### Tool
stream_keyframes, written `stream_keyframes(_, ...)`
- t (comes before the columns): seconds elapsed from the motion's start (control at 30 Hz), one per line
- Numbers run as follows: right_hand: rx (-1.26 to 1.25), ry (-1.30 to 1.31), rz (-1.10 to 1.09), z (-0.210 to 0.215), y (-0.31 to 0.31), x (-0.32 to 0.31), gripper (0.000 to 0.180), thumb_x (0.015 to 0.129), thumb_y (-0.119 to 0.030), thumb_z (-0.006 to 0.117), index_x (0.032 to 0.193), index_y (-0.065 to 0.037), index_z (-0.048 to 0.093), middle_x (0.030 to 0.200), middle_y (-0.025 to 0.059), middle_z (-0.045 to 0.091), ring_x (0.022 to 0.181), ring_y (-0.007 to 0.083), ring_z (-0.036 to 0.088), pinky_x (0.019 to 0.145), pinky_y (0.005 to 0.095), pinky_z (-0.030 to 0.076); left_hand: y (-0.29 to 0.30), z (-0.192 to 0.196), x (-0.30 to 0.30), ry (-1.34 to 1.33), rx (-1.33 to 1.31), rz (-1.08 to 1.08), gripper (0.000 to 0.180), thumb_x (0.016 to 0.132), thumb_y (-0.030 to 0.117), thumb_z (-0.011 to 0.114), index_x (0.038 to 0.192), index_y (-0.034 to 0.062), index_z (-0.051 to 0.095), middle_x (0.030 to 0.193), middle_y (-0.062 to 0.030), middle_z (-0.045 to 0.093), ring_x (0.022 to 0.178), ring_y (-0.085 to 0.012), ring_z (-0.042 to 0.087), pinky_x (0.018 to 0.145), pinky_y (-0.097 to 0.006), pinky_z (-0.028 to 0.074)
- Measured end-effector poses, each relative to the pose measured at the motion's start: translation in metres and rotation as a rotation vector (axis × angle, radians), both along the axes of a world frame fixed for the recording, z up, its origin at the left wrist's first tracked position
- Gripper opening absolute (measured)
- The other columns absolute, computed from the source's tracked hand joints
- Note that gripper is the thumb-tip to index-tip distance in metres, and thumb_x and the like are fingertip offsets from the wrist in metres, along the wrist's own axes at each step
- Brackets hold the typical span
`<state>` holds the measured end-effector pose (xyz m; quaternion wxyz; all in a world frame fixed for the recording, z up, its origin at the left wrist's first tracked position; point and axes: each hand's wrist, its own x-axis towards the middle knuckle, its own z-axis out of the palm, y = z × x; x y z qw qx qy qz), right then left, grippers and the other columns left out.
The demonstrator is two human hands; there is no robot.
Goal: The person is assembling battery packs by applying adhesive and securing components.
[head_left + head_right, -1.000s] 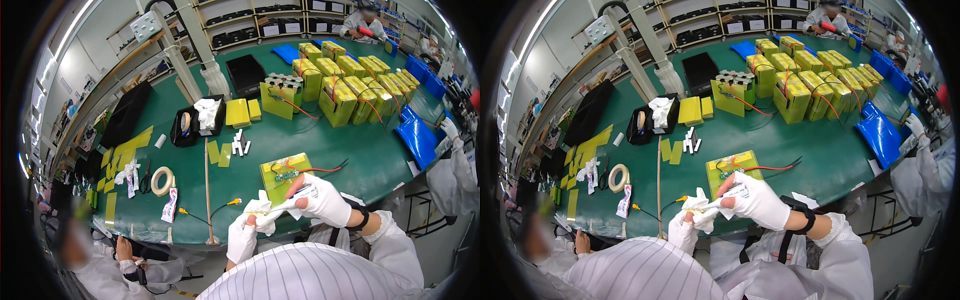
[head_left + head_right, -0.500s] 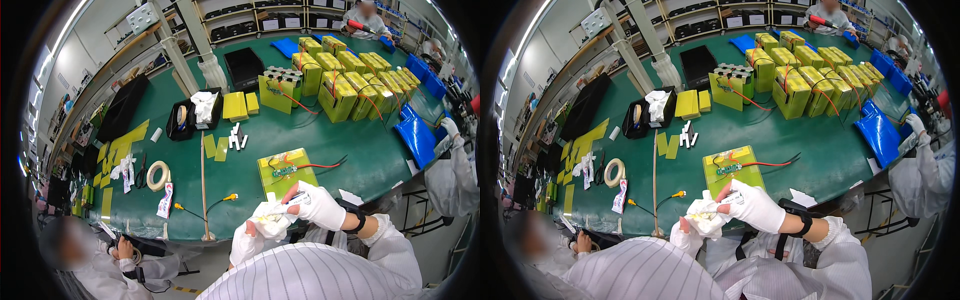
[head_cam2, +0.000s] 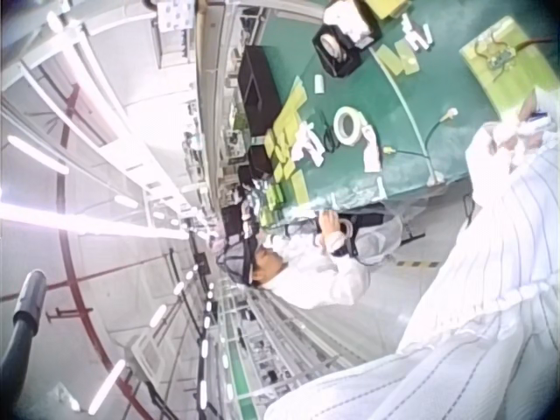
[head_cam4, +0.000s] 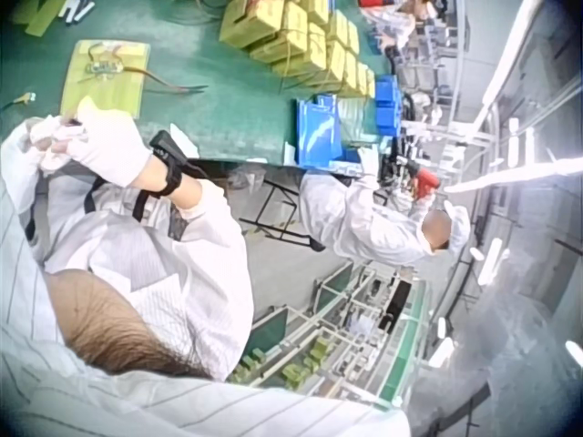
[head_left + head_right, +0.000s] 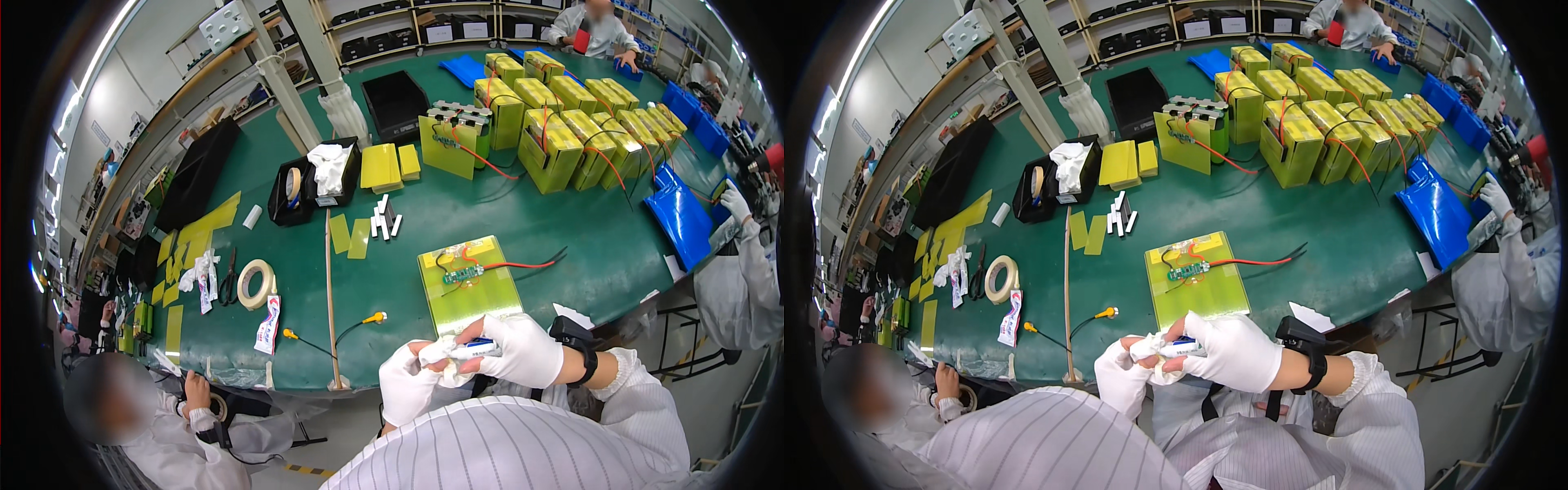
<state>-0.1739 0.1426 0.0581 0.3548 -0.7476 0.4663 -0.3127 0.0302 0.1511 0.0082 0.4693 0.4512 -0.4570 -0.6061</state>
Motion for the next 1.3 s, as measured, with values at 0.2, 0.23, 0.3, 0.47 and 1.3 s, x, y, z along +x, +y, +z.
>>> stream_keyframes(0.2,0.250,-0.267,-0.036,-0.003,0.003,0.003,0.031,0.080,-0.023,0.079,0.100,-0.004,0.063,0.091,0.0081,0.068,0.081,0.0186,0.066,0.073,0.0299,0.052,-0.001,0.013,-0.002,-0.440,-0.416,0.032,0.012,0.077,-0.002,0.069,0.087,0.0036,0.068,0.080,-0.0100,0.066,0.072,-0.0200,0.065,0.063,-0.031,0.051)
stream_keyframes(0.23,0.389,-0.417,-0.056,-0.001,0.003,0.004,0.027,0.083,-0.021,0.076,0.098,-0.004,0.062,0.087,0.0071,0.067,0.077,0.0166,0.066,0.069,0.0300,0.052,-0.002,0.016,-0.002,-0.523,-0.492,0.031,0.013,0.076,-0.002,0.069,0.087,0.0045,0.068,0.077,-0.0108,0.065,0.070,-0.0230,0.065,0.062,-0.032,0.050)
stream_keyframes(0.3,0.371,-0.433,-0.079,-0.006,0.004,0.004,0.025,0.084,-0.020,0.075,0.098,-0.004,0.062,0.087,0.0063,0.067,0.077,0.0133,0.064,0.069,0.0281,0.052,-0.004,0.022,-0.002,-0.546,-0.559,0.018,0.014,0.075,-0.003,0.068,0.086,0.0044,0.067,0.077,-0.0111,0.065,0.070,-0.0247,0.065,0.061,-0.032,0.050)
stream_keyframes(0.47,0.340,-0.616,-0.263,-0.018,0.004,-0.009,0.025,0.088,-0.023,0.072,0.100,-0.004,0.061,0.088,0.0039,0.065,0.075,0.0072,0.059,0.066,0.0218,0.048,-0.006,-0.006,0.019,-0.609,-0.589,0.269,0.019,0.072,-0.011,0.057,0.082,0.0027,0.064,0.076,-0.0099,0.063,0.068,-0.0253,0.064,0.061,-0.032,0.049)
stream_keyframes(1.3,0.635,-1.101,-0.268,-0.049,0.010,-0.046,0.057,0.090,-0.047,0.064,0.124,-0.004,0.047,0.083,0.0097,0.060,0.057,0.0140,0.055,0.050,0.0248,0.043,-0.202,-0.048,0.187,-1.331,-0.367,0.373,0.066,0.069,0.014,0.081,0.126,-0.0065,0.056,0.116,-0.0224,0.059,0.106,-0.0361,0.060,0.091,-0.036,0.049)
